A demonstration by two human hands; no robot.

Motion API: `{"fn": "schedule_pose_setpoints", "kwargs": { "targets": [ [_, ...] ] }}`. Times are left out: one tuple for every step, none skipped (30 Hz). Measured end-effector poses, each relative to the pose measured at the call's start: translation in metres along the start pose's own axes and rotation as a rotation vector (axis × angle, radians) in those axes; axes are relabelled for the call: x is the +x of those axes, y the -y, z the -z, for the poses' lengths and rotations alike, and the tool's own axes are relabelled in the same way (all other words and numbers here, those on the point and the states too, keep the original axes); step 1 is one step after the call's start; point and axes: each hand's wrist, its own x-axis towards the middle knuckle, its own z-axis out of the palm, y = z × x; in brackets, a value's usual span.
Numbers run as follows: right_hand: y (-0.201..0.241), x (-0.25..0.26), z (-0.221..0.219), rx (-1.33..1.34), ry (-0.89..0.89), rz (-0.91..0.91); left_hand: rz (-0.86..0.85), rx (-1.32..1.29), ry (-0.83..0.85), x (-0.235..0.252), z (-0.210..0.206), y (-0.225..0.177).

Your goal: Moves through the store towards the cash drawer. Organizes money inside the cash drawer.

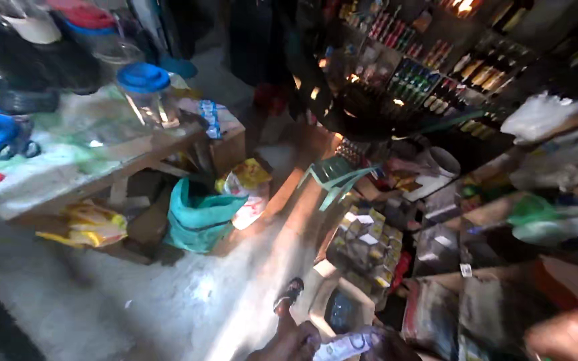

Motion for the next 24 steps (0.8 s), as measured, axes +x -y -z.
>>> {"fn": "schedule_pose_setpoints", "kwargs": {
  "targets": [
    [0.000, 0.039, -0.002, -0.026, 0.006, 0.027, 0.012, 0.007, -0.008, 0.033, 0.021, 0.007],
    [0.002, 0.077, -0.003, -0.037, 0.017, 0.068, 0.031, 0.006, -0.018, 0.064, 0.041, 0.011],
    [0.012, 0.120, -0.005, -0.015, 0.044, 0.104, 0.043, 0.002, -0.049, 0.098, 0.065, 0.010],
    [0.029, 0.164, -0.009, 0.026, 0.099, 0.112, 0.043, -0.003, -0.102, 0.128, 0.091, 0.007],
    [0.049, 0.205, -0.016, 0.055, 0.159, 0.121, 0.041, -0.007, -0.162, 0.152, 0.118, 0.004],
    [0.072, 0.244, -0.023, 0.052, 0.217, 0.140, 0.028, -0.014, -0.232, 0.171, 0.144, 0.001],
    [0.092, 0.281, -0.029, 0.046, 0.274, 0.188, 0.021, -0.024, -0.299, 0.185, 0.167, -0.003],
    [0.114, 0.316, -0.035, 0.034, 0.326, 0.238, 0.025, -0.028, -0.365, 0.198, 0.187, -0.007],
    [0.137, 0.353, -0.043, 0.026, 0.375, 0.290, 0.035, -0.014, -0.428, 0.212, 0.208, -0.012],
    [0.157, 0.389, -0.054, 0.038, 0.430, 0.325, 0.040, 0.000, -0.493, 0.226, 0.230, -0.014],
    [0.172, 0.425, -0.067, 0.063, 0.495, 0.355, 0.044, 0.010, -0.551, 0.239, 0.251, -0.014],
    [0.185, 0.461, -0.082, 0.076, 0.556, 0.389, 0.047, 0.008, -0.609, 0.254, 0.271, -0.012],
    [0.199, 0.496, -0.096, 0.067, 0.611, 0.411, 0.053, -0.001, -0.659, 0.270, 0.292, -0.008],
    [0.212, 0.532, -0.110, 0.042, 0.655, 0.435, 0.051, -0.014, -0.705, 0.289, 0.313, -0.001],
    [0.223, 0.567, -0.126, 0.018, 0.692, 0.450, 0.043, -0.029, -0.738, 0.309, 0.335, 0.008],
    [0.230, 0.600, -0.142, 0.005, 0.711, 0.465, 0.032, -0.036, -0.757, 0.328, 0.358, 0.020],
    [0.237, 0.630, -0.157, -0.007, 0.716, 0.467, 0.017, -0.024, -0.768, 0.348, 0.381, 0.032],
    [0.248, 0.662, -0.171, -0.006, 0.713, 0.466, 0.019, -0.005, -0.767, 0.370, 0.410, 0.040],
    [0.257, 0.693, -0.181, -0.003, 0.707, 0.476, 0.029, 0.003, -0.750, 0.392, 0.436, 0.045],
    [0.267, 0.721, -0.187, 0.004, 0.708, 0.496, 0.031, -0.002, -0.726, 0.413, 0.459, 0.045],
    [0.277, 0.747, -0.192, 0.017, 0.714, 0.507, 0.049, -0.017, -0.689, 0.431, 0.484, 0.040],
    [0.287, 0.769, -0.196, 0.031, 0.725, 0.503, 0.082, -0.037, -0.632, 0.445, 0.508, 0.031],
    [0.297, 0.789, -0.201, 0.038, 0.732, 0.497, 0.126, -0.054, -0.569, 0.458, 0.533, 0.020],
    [0.308, 0.808, -0.207, 0.039, 0.742, 0.487, 0.150, -0.056, -0.511, 0.472, 0.559, 0.011]
  ]
}}
